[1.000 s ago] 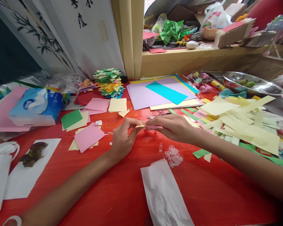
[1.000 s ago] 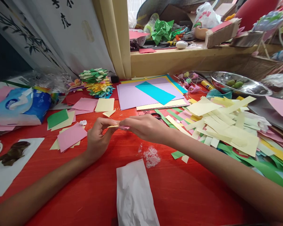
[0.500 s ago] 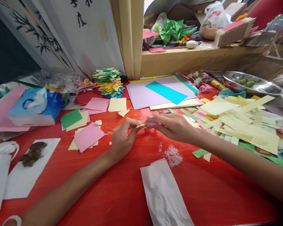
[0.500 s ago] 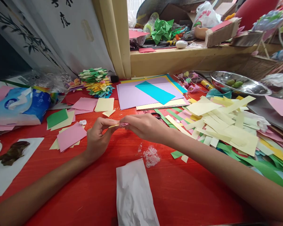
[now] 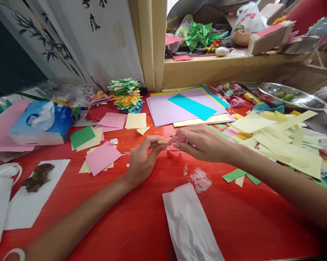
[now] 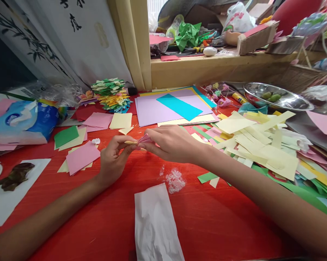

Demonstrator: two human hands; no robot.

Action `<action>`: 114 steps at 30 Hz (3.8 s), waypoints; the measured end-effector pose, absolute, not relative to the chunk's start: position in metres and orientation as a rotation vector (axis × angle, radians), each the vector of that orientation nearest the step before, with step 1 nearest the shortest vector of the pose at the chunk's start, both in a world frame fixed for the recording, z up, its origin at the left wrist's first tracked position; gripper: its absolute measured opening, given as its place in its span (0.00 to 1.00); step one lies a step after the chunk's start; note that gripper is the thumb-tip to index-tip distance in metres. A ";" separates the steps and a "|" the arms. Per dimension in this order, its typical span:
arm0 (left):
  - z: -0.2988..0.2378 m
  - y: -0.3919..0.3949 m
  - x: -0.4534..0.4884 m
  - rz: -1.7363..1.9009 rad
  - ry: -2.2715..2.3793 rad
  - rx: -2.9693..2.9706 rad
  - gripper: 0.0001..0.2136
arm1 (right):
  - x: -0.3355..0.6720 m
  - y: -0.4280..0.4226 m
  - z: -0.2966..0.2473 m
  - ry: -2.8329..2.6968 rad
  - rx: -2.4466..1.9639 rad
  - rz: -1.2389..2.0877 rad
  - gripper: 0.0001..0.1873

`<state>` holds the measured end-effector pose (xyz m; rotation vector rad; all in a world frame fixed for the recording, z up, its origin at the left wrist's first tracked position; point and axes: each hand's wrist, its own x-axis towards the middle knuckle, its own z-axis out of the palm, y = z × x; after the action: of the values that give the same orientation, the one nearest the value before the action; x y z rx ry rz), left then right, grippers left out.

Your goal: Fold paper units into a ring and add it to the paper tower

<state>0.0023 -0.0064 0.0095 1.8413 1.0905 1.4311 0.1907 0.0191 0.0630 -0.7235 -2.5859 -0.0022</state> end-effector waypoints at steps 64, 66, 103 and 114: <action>0.007 0.010 0.005 1.209 1.075 1.173 0.14 | 0.176 0.033 0.017 -1.446 -1.030 1.568 0.20; 0.007 0.010 0.005 1.227 1.081 1.193 0.13 | 0.176 0.033 0.014 -1.452 -1.013 1.562 0.20; 0.009 0.007 0.006 1.066 1.043 1.221 0.13 | 0.176 0.026 0.016 -1.792 -1.039 1.438 0.22; 0.005 0.008 0.005 1.044 1.013 1.275 0.11 | 0.176 0.027 0.015 -1.888 -1.026 1.434 0.23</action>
<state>0.0049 0.0083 0.0052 1.2752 1.0131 1.0439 0.1762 0.0274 0.0150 -1.0257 -1.8877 1.4341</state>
